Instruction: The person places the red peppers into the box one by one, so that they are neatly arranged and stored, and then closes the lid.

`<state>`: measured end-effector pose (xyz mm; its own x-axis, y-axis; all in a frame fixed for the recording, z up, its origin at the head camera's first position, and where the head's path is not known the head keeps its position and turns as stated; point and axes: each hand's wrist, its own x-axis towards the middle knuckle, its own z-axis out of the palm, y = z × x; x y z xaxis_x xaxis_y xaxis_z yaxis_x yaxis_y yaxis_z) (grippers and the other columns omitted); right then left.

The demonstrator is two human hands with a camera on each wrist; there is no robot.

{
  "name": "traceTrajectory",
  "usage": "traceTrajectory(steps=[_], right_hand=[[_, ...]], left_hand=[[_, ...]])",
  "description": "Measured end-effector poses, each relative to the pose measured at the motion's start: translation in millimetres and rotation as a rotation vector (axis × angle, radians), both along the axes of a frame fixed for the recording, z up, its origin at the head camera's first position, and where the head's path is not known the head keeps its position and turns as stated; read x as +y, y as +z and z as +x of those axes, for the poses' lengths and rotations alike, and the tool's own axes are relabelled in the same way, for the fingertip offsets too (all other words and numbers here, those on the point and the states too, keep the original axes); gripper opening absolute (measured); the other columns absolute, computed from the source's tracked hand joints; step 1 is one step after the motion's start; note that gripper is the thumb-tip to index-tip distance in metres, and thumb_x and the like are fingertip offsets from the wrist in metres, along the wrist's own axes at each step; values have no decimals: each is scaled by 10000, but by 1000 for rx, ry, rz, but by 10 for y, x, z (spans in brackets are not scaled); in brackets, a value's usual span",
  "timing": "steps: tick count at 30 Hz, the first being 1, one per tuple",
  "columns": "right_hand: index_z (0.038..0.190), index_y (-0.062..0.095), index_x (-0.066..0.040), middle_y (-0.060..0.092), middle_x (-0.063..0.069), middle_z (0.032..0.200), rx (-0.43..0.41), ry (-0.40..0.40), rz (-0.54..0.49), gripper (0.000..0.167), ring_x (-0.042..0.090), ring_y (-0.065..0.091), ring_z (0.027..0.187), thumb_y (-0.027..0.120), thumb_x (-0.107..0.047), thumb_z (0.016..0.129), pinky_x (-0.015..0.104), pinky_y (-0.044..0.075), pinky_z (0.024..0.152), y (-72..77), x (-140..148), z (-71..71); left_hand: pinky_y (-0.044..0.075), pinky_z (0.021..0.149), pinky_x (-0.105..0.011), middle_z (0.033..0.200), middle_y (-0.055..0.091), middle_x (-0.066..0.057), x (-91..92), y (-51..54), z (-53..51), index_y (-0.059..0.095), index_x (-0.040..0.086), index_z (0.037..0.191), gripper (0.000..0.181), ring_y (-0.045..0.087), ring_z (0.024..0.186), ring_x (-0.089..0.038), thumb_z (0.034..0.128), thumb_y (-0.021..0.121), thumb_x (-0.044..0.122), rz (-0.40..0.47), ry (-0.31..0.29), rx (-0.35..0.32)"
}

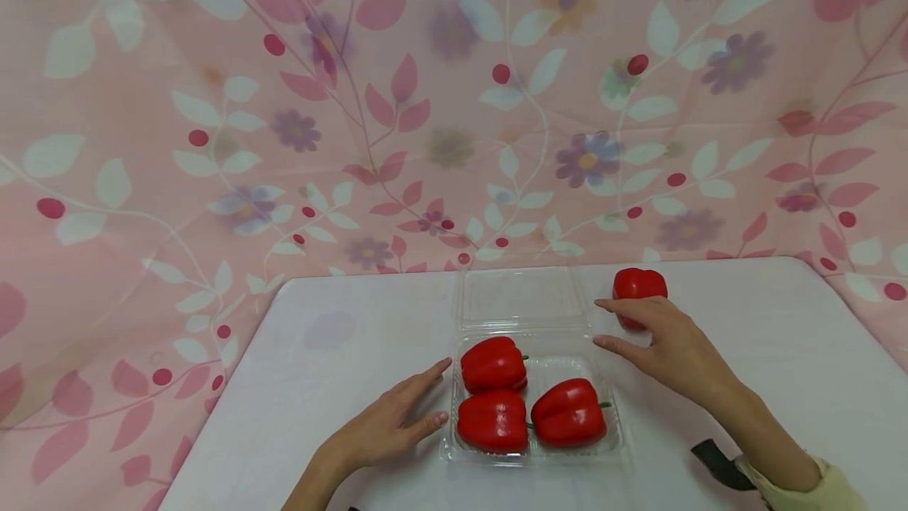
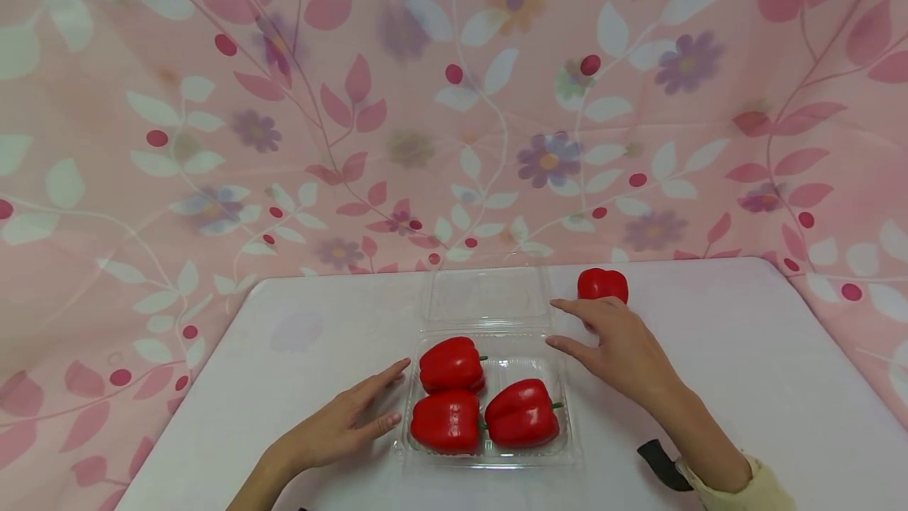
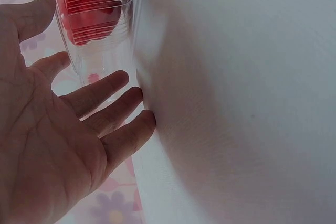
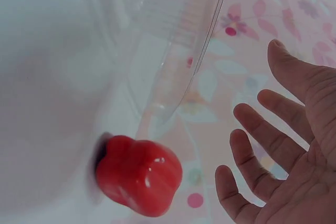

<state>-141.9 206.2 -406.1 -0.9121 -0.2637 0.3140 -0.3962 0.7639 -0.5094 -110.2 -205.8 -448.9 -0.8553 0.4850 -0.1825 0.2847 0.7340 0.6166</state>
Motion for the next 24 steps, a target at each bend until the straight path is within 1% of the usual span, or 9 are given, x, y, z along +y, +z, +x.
traceTrajectory(steps=[4, 9, 16, 24], right_hand=[[1304, 654, -191, 659, 100, 1218, 9, 10, -3, 573, 337, 539, 1084, 836, -359, 788, 557, 565, 758, -19, 63, -47], [1282, 665, -188, 666, 91, 1192, 37, 6, -10, 551, 316, 537, 1058, 848, -320, 780, 548, 571, 740, -69, 172, -121], [1292, 650, -146, 648, 132, 1160, 26, -1, -26, 574, 368, 521, 1061, 855, -289, 775, 575, 563, 731, -92, 285, -195], [1301, 627, -106, 628, 169, 1163, 44, 0, -8, 601, 398, 509, 1067, 868, -192, 757, 588, 560, 717, -118, 361, -281]], left_hand=[[405, 1020, -604, 1539, 380, 55, 3, 4, 0, 211, 453, 1547, 717, 381, 1392, -241, 925, 527, 616, 5, -1, 2], [404, 1021, -604, 1541, 377, 56, 8, 12, 5, 217, 453, 1547, 714, 379, 1393, -241, 925, 529, 615, 5, 2, -1], [402, 1025, -601, 1541, 376, 58, 9, 21, 7, 220, 451, 1546, 714, 379, 1392, -238, 924, 527, 621, 9, 4, 1], [408, 1016, -604, 1544, 371, 64, 8, 21, 9, 221, 460, 1543, 712, 380, 1393, -244, 922, 530, 619, 0, 11, -6]])
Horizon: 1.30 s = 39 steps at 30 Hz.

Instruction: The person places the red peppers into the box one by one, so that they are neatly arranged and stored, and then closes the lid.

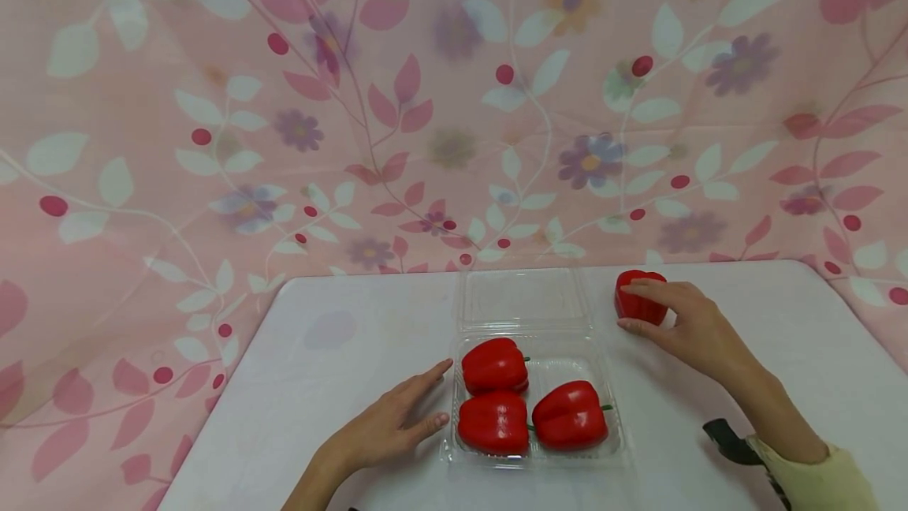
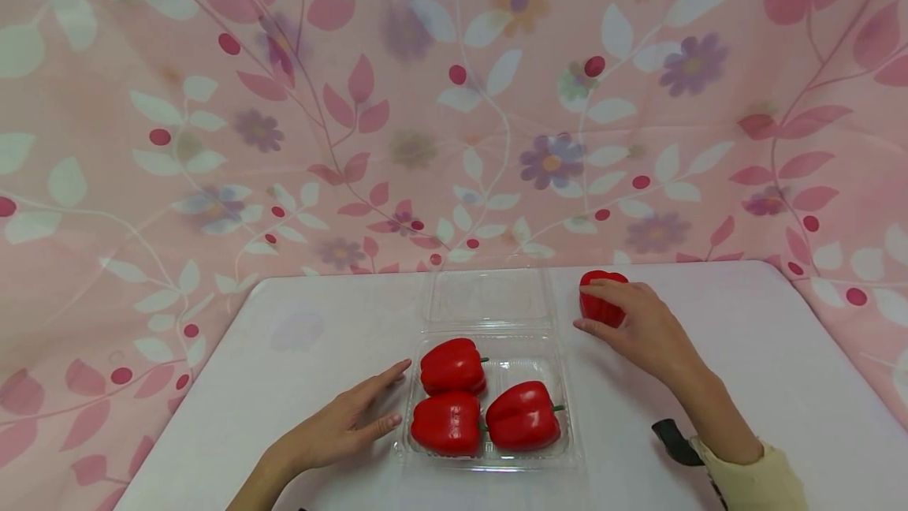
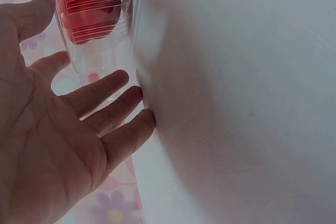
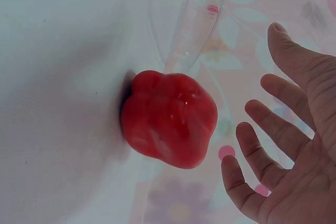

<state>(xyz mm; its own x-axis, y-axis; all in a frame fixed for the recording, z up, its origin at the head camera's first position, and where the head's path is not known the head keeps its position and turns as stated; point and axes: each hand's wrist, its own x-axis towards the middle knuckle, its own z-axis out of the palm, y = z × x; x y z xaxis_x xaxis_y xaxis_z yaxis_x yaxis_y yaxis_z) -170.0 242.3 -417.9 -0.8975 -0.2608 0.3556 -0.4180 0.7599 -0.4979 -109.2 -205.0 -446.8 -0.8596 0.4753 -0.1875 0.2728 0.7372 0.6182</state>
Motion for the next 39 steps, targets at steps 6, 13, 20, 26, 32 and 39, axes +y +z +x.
traceTrajectory(steps=[6, 13, 20, 26, 32, 39], right_hand=[[1339, 596, -96, 581, 217, 1267, -25, -6, -7, 630, 443, 461, 1128, 853, -228, 779, 606, 553, 708, -15, 52, -42], [1364, 570, -100, 534, 226, 1337, -37, -5, 3, 664, 471, 406, 1184, 854, -228, 777, 627, 544, 715, -41, 100, -74], [1413, 519, -128, 454, 244, 1414, -84, 1, 33, 737, 515, 331, 1226, 857, -262, 772, 652, 530, 731, -72, 146, -122], [1441, 486, -118, 386, 266, 1472, -114, 1, 59, 771, 540, 295, 1260, 849, -276, 779, 672, 514, 752, -93, 192, -150], [1459, 454, -95, 357, 274, 1492, -131, -10, 88, 799, 551, 270, 1286, 845, -255, 781, 717, 471, 788, -110, 230, -169], [1461, 445, -78, 339, 274, 1500, -148, -19, 121, 816, 543, 253, 1306, 849, -210, 764, 789, 362, 855, -128, 245, -186]], left_hand=[[414, 1008, -607, 1544, 374, 57, 4, 1, 6, 225, 457, 1544, 713, 381, 1393, -249, 921, 537, 612, 5, 4, -8], [412, 1012, -606, 1541, 378, 54, 4, -1, 11, 225, 457, 1544, 713, 384, 1391, -247, 922, 540, 609, 9, 3, -10], [408, 1017, -604, 1540, 378, 57, -2, -10, 11, 216, 459, 1545, 718, 381, 1392, -243, 922, 540, 609, 8, -4, -5], [408, 1018, -600, 1541, 377, 55, -3, -9, 8, 214, 459, 1545, 718, 381, 1392, -241, 923, 542, 603, 10, -5, -1], [409, 1016, -604, 1540, 379, 53, 0, -13, 11, 214, 466, 1542, 717, 380, 1393, -243, 921, 545, 603, 8, 2, -1], [412, 1014, -601, 1538, 383, 51, 0, -15, 10, 218, 460, 1544, 714, 384, 1391, -239, 923, 542, 601, 10, 2, 6]])
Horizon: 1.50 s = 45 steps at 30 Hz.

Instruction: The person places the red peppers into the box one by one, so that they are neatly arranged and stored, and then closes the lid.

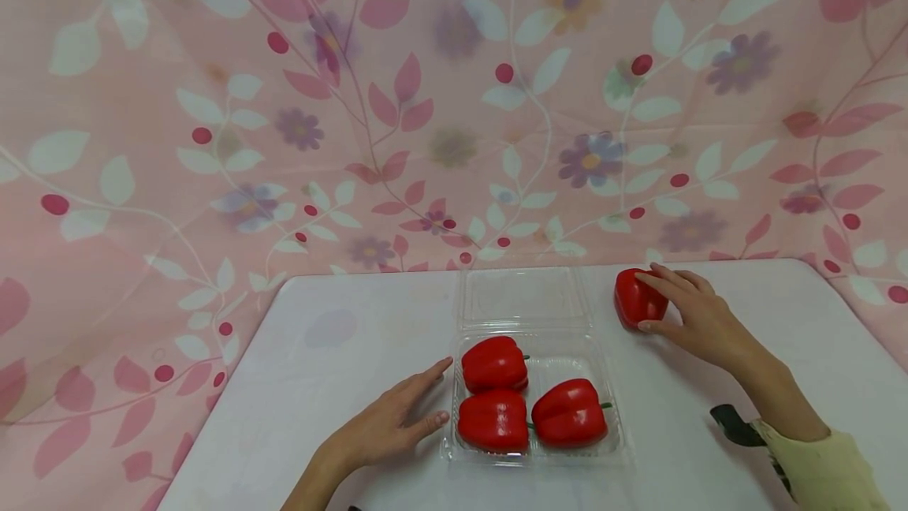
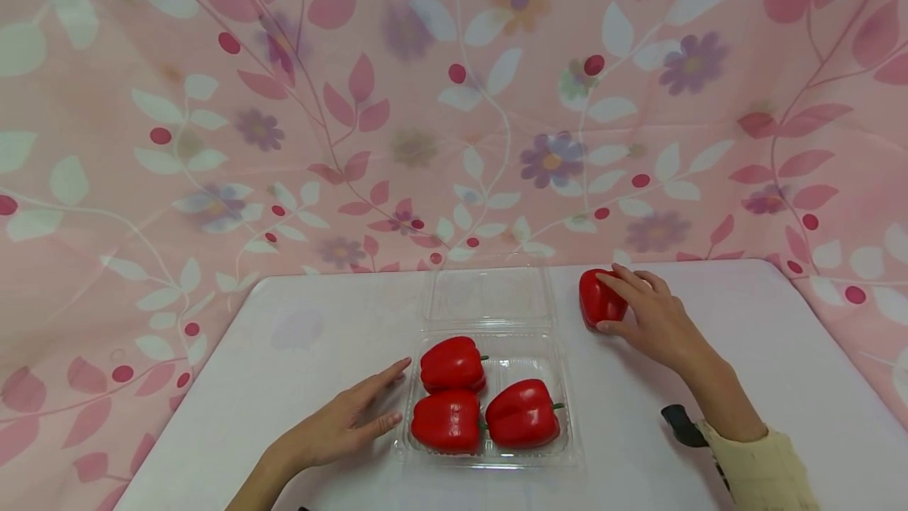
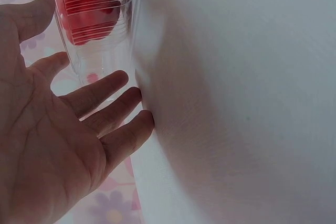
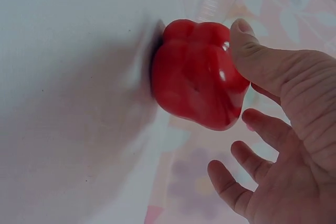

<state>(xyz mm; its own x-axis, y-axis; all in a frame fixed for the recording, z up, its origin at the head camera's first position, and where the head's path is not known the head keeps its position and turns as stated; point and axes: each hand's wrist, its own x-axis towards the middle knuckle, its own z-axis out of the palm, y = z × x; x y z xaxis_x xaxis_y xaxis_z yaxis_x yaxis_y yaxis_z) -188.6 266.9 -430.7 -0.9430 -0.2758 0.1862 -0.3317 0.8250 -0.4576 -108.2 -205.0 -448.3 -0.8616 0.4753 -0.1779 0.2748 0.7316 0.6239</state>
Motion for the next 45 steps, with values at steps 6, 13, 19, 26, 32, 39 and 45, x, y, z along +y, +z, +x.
traceTrajectory(steps=[6, 13, 19, 26, 32, 39, 45], right_hand=[[1461, 435, -71, 352, 282, 1487, -3, 0, 12, 827, 547, 253, 1303, 852, -173, 754, 807, 325, 871, -33, 20, -4], [1455, 453, -102, 394, 277, 1458, 34, -2, 47, 819, 542, 286, 1277, 856, -149, 744, 786, 376, 841, -49, 33, -8], [1431, 491, -116, 441, 257, 1410, 95, -20, 103, 812, 530, 331, 1236, 876, -146, 716, 750, 432, 813, -73, 42, 13], [1376, 547, -121, 490, 242, 1316, 154, -39, 166, 751, 523, 361, 1186, 885, -187, 709, 720, 451, 813, -82, 47, 25], [1345, 564, -100, 525, 253, 1224, 188, -67, 190, 725, 507, 390, 1131, 890, -180, 702, 691, 475, 785, -58, 58, 61], [1335, 569, -78, 540, 272, 1192, 218, -92, 203, 722, 501, 409, 1104, 893, -165, 696, 672, 493, 767, -57, 68, 69], [1303, 580, -81, 527, 255, 1255, 275, -74, 167, 723, 509, 406, 1130, 911, -162, 665, 701, 463, 790, -78, 77, 56]], left_hand=[[419, 1005, -605, 1533, 393, 43, 5, 4, -4, 221, 466, 1542, 714, 390, 1387, -246, 920, 545, 602, 0, 1, -3], [421, 1002, -606, 1533, 395, 36, 9, 13, 2, 220, 464, 1542, 713, 390, 1387, -249, 921, 545, 599, -3, 5, -8], [420, 1003, -605, 1532, 395, 34, 5, 11, 6, 221, 456, 1545, 714, 391, 1386, -253, 923, 536, 610, -2, 3, -4], [416, 1008, -606, 1529, 397, 40, 2, 9, 7, 219, 463, 1543, 718, 393, 1384, -253, 919, 536, 619, -1, 4, -3], [413, 1009, -609, 1530, 398, 39, 5, 11, 3, 218, 463, 1543, 718, 392, 1384, -255, 918, 535, 621, -4, 4, 1], [419, 1001, -610, 1528, 402, 31, 6, 14, 6, 224, 464, 1542, 717, 395, 1384, -260, 917, 546, 610, -8, 9, -3], [408, 1010, -615, 1531, 397, 36, 7, 10, 8, 230, 450, 1545, 720, 387, 1388, -259, 918, 546, 609, -1, 9, -7]])
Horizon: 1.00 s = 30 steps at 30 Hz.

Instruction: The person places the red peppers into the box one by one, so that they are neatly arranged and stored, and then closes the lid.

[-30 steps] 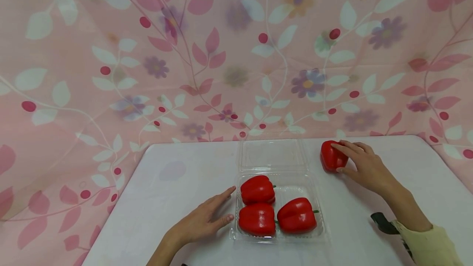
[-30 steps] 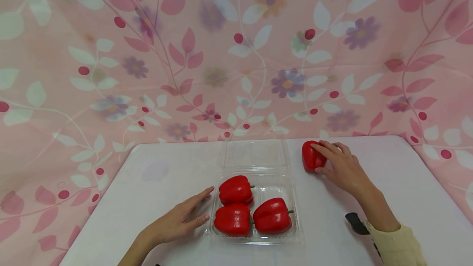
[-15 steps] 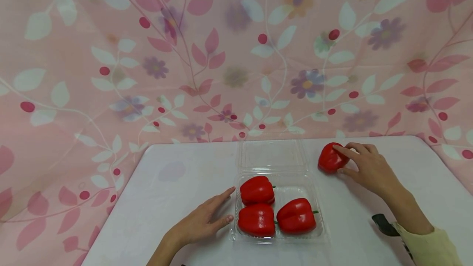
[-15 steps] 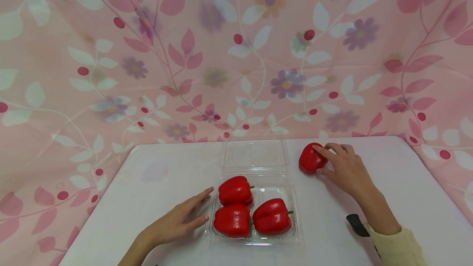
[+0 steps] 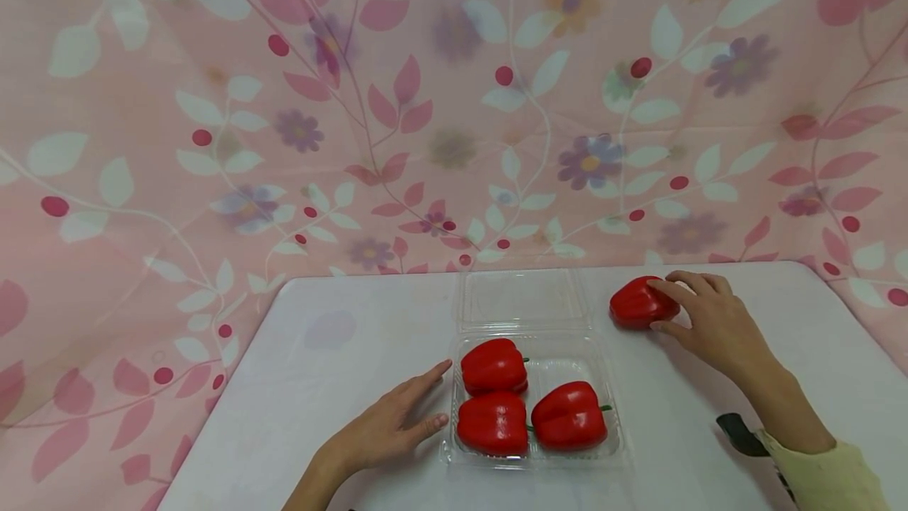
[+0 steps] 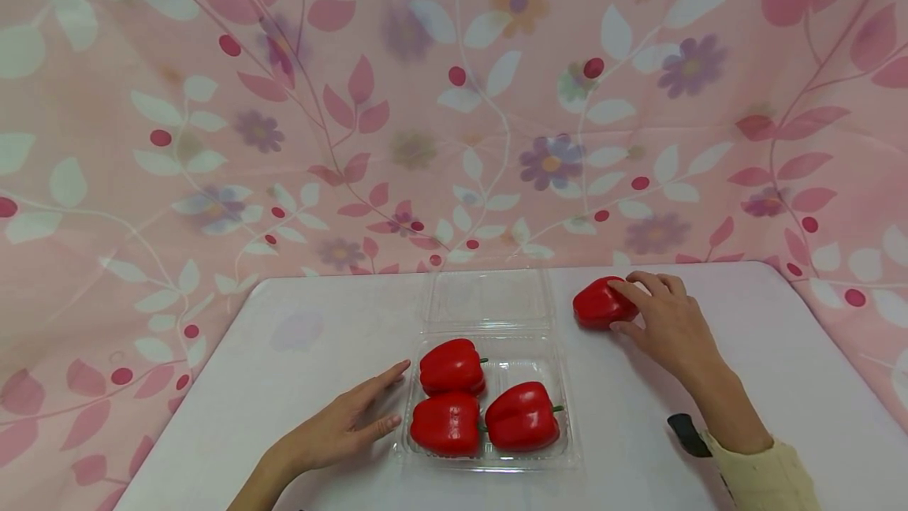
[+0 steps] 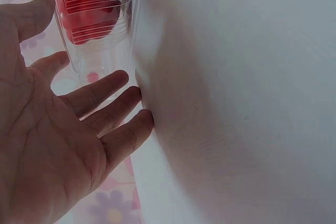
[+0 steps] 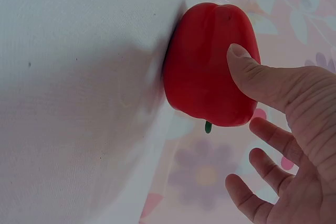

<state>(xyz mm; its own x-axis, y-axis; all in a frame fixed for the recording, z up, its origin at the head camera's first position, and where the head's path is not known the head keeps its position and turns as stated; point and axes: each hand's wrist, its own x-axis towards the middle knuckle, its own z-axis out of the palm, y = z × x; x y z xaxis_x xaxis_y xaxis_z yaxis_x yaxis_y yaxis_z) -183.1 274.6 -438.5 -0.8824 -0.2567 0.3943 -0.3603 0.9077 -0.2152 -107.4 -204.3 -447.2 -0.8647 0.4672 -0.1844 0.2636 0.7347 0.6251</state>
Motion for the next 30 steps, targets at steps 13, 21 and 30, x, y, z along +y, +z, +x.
traceTrajectory(steps=[13, 21, 30], right_hand=[[1365, 469, -31, 505, 329, 1283, -205, -26, -171, 749, 573, 354, 1200, 864, -180, 746, 740, 436, 799, -15, -13, -40], [1327, 509, -42, 572, 320, 1170, -191, -71, -191, 714, 558, 393, 1130, 873, -202, 734, 729, 459, 756, -5, -19, -28], [1298, 543, -29, 591, 276, 1120, -196, -76, -206, 719, 500, 436, 1074, 897, -209, 698, 676, 499, 731, 23, -56, 46]], left_hand=[[405, 1019, -604, 1533, 392, 45, -5, -8, -8, 218, 457, 1545, 718, 387, 1390, -247, 921, 535, 617, -3, -8, 9], [397, 1028, -603, 1532, 394, 45, -6, 0, -1, 212, 465, 1544, 720, 384, 1390, -247, 920, 539, 615, -6, -5, 6], [388, 1037, -601, 1526, 402, 40, -6, 4, 1, 208, 453, 1549, 719, 385, 1387, -246, 926, 523, 623, 1, -14, 21]])
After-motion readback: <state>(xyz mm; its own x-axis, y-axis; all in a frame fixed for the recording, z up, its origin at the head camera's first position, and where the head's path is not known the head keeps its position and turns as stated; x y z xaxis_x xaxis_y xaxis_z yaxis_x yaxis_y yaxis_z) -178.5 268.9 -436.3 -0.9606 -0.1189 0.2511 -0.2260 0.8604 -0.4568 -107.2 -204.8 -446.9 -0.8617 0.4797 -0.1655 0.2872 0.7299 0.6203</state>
